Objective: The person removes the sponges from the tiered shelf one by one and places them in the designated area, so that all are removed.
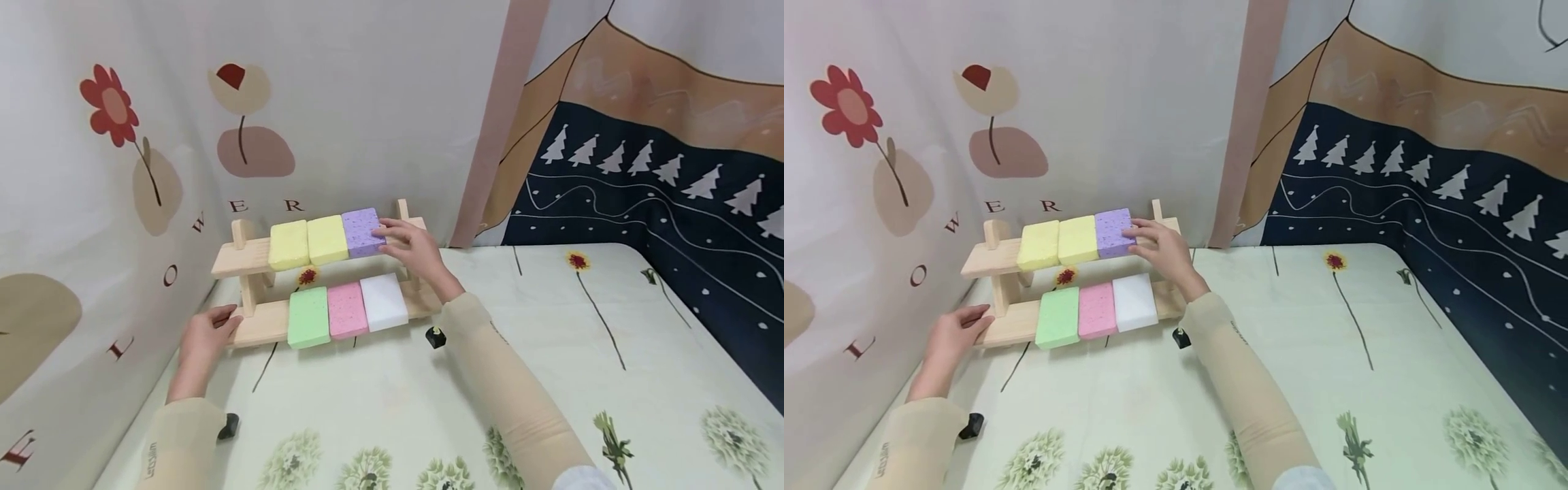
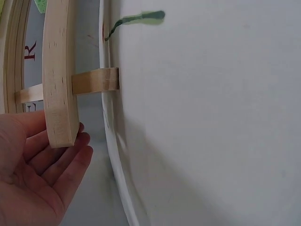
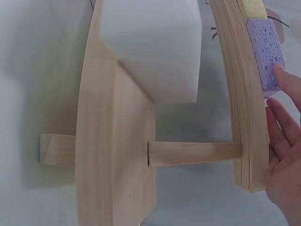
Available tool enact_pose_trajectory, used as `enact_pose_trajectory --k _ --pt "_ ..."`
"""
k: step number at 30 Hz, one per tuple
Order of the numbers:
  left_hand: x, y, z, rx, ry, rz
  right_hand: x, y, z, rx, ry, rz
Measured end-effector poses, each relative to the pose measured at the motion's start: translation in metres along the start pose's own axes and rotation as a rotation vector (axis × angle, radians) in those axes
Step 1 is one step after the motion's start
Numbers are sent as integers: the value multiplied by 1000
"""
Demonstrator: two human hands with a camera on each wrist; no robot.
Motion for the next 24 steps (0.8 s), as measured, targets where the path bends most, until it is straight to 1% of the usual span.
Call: enact_pose_trajectory --k 5,9,14,19,24 --pt "1 0 0 -6 -17 8 0 0 -1 9 8 1" --pt "0 0 -1 9 -22 6 0 -1 0 -2 15 5" --pt "-1 -2 -7 39 -24 4 -2 -2 -1 -17 -11 5" --pt "-1 -4 -8 49 -30 -6 -1 -1 -1 -30 -26 14" --pt "-2 -7 -5 22 -63 -1 1 0 3 -44 -41 49"
Point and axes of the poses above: each hand's wrist, its own y-axis away from the middle knuckle, its own x-axis out of the back of the hand, z = x × y, the point moved 8 cm from there along -y, towards the middle knuckle, and after that the axes turned 5 degrees about -x, right-handed, at the moved point
